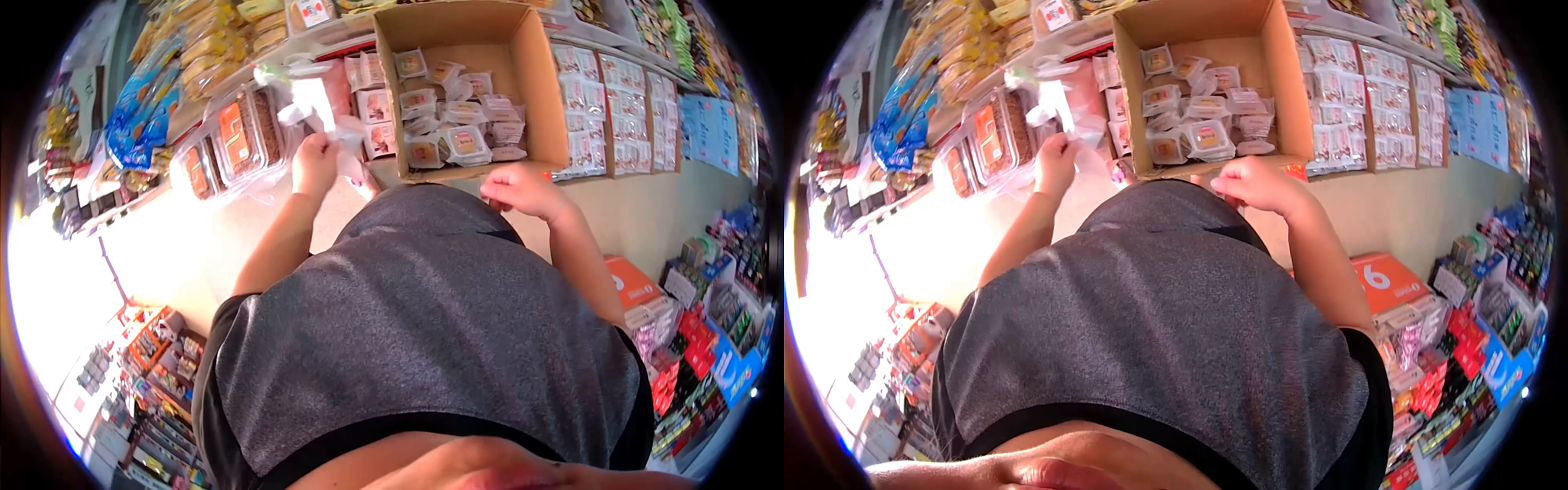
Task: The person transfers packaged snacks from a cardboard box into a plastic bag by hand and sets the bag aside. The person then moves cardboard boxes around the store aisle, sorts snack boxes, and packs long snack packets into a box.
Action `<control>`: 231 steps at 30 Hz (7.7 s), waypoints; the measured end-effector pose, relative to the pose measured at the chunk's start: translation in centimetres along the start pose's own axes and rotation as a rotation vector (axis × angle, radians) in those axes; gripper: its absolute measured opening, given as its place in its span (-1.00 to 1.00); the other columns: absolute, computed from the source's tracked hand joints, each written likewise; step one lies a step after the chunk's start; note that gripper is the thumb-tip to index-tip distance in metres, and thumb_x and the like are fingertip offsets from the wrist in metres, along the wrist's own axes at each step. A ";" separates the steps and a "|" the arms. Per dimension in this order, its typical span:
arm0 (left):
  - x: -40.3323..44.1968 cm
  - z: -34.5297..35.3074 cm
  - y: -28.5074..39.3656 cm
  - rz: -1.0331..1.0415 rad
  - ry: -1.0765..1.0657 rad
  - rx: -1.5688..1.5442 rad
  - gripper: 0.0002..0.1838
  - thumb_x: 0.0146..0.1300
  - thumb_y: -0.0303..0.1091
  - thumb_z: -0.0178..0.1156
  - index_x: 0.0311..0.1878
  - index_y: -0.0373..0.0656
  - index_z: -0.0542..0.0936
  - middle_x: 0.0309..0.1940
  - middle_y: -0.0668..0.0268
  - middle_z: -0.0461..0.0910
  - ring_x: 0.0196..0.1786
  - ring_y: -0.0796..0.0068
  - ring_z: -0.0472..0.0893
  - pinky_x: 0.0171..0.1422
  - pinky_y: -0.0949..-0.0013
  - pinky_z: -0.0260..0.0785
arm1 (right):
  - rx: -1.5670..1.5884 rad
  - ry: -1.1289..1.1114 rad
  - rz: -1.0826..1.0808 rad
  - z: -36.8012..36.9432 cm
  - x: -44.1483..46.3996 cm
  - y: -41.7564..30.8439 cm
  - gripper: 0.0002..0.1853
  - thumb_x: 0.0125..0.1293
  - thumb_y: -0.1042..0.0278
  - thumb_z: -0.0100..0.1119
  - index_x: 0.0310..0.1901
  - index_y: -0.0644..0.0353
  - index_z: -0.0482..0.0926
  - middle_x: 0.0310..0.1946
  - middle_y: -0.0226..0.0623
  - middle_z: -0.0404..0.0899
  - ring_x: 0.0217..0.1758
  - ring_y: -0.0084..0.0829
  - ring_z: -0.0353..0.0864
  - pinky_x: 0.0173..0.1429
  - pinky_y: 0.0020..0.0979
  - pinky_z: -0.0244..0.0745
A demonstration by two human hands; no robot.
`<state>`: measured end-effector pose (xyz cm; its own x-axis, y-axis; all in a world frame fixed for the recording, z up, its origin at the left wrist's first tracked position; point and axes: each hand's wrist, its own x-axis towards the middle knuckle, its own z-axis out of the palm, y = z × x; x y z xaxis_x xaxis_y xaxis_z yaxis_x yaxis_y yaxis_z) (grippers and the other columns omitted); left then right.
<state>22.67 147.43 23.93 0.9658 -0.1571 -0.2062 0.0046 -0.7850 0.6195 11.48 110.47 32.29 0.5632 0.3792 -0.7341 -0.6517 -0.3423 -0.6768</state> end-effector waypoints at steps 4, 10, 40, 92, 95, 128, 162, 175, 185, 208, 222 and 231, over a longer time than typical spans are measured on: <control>-5.5 -3.7 8.4 0.448 0.091 0.092 -0.88 0.10 -0.41 0.21 -0.45 -0.22 0.50 -0.44 0.12 0.48 -0.28 0.01 0.50 -0.12 0.08 0.35 | 0.009 0.156 -0.552 1.6 2.4 -3.6 -0.59 0.39 0.07 0.15 -0.03 0.31 0.57 -0.30 -0.36 0.65 -0.26 -0.48 0.60 -0.08 -0.45 0.50; -10.2 -4.5 14.6 0.651 0.020 0.275 -0.90 0.09 -0.39 0.24 -0.44 -0.15 0.51 -0.42 0.25 0.50 -0.26 0.15 0.51 -0.10 0.15 0.36 | -0.060 0.096 -0.546 4.7 4.8 -10.0 -0.68 0.38 0.16 0.18 -0.06 0.28 0.59 -0.32 -0.39 0.64 -0.24 -0.50 0.58 -0.08 -0.47 0.46; -9.8 -16.3 11.0 0.004 0.149 -1.341 -0.87 0.46 -0.39 -0.03 -0.01 -0.13 0.45 -0.49 0.52 0.34 -0.55 0.74 0.25 -0.49 0.59 0.11 | -0.810 0.765 -1.112 4.4 0.9 -12.0 -0.40 -0.03 0.28 0.48 0.09 0.17 0.49 -0.07 -0.11 0.58 -0.05 -0.17 0.61 0.00 -0.16 0.51; -17.9 -11.7 13.5 -0.162 0.623 -1.320 -0.68 0.43 -0.36 0.03 0.12 -0.38 0.53 -0.27 0.27 0.56 -0.04 0.37 0.51 0.22 0.25 0.31 | -0.694 0.215 -0.393 -8.1 28.7 0.8 -0.34 -0.19 0.21 0.47 0.03 0.30 0.55 -0.13 -0.02 0.66 -0.12 -0.23 0.68 -0.06 -0.30 0.60; -15.7 -12.3 15.0 -0.008 0.403 -1.218 -0.63 0.44 -0.41 -0.01 0.21 -0.39 0.48 -0.29 0.28 0.53 -0.23 0.55 0.46 0.07 0.40 0.30 | -0.001 0.232 -0.386 -10.2 15.0 -7.4 -0.39 -0.09 0.48 0.36 0.10 0.27 0.47 -0.08 -0.30 0.58 -0.05 -0.37 0.58 0.09 -0.36 0.47; -21.9 -17.5 16.7 0.565 0.407 -0.892 -0.40 0.33 -0.27 -0.08 0.40 -0.35 0.26 0.18 -0.10 0.46 0.33 0.08 0.30 0.44 0.09 0.08 | -0.916 0.049 -0.438 -8.9 13.2 -5.2 -0.16 0.10 -0.17 0.37 0.28 0.24 0.37 0.28 0.06 0.37 0.32 -0.06 0.40 0.38 -0.12 0.30; -15.9 -13.5 23.8 0.409 0.409 0.120 0.38 -0.31 0.47 0.27 0.43 -0.49 0.13 0.36 0.07 0.36 0.35 0.21 0.42 0.38 0.21 0.22 | -0.554 -0.397 -0.780 5.9 2.9 -15.2 -0.23 0.32 -0.16 0.15 0.35 0.30 0.29 0.27 0.00 0.40 0.31 -0.23 0.45 0.34 -0.25 0.34; -19.2 -13.9 19.6 0.169 0.594 0.111 0.37 -0.21 0.54 0.19 0.51 -0.30 0.01 0.41 -0.09 0.23 0.47 0.06 0.25 0.52 0.06 0.04 | -1.123 0.052 -0.240 -6.0 20.3 1.2 0.13 -0.18 0.03 0.58 0.44 0.11 0.14 0.35 0.14 0.26 0.34 0.07 0.36 0.37 -0.14 0.34; -18.5 -13.1 19.2 0.140 0.596 0.029 0.33 -0.21 0.45 0.26 0.47 -0.38 0.07 0.40 -0.09 0.26 0.44 0.06 0.29 0.52 0.04 0.05 | -1.429 -0.046 -0.599 -0.4 18.7 0.7 -0.12 -0.15 0.16 0.52 0.27 0.15 0.34 0.24 -0.03 0.34 0.37 -0.01 0.27 0.30 -0.01 0.33; -14.8 -13.0 23.3 0.139 0.256 -0.074 0.23 -0.10 0.31 0.32 0.43 -0.49 0.11 0.45 -0.01 0.20 0.45 0.19 0.30 0.50 0.16 0.06 | -0.280 -0.640 -0.845 2.3 8.5 -16.0 -0.33 0.18 0.24 0.34 0.30 0.28 0.37 0.15 -0.19 0.54 0.19 -0.37 0.52 0.26 -0.32 0.43; -17.6 -11.9 20.0 0.004 0.396 -0.085 0.32 -0.18 0.46 0.25 0.50 -0.30 0.04 0.48 0.00 0.12 0.55 0.16 0.08 0.59 0.11 -0.12 | -1.295 0.036 0.151 -5.6 16.7 -0.6 0.29 -0.27 -0.05 0.64 0.46 0.20 0.00 0.38 0.07 0.22 0.44 0.02 0.21 0.45 -0.13 0.20; -17.5 -11.9 21.0 -0.066 0.319 0.123 0.15 -0.07 0.20 0.38 0.46 -0.35 0.15 0.36 0.05 0.34 0.31 0.16 0.41 0.47 0.15 0.02 | -1.246 -0.234 0.219 -7.5 20.2 2.3 0.26 -0.32 -0.07 0.63 0.42 0.23 0.10 0.39 0.07 0.23 0.43 -0.05 0.25 0.41 -0.16 0.26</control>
<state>8.93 140.79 49.55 0.9969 0.0763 0.0166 0.0571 -0.8569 0.5124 25.18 110.94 15.48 0.3205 0.3116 -0.8946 0.2648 -0.9362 -0.2312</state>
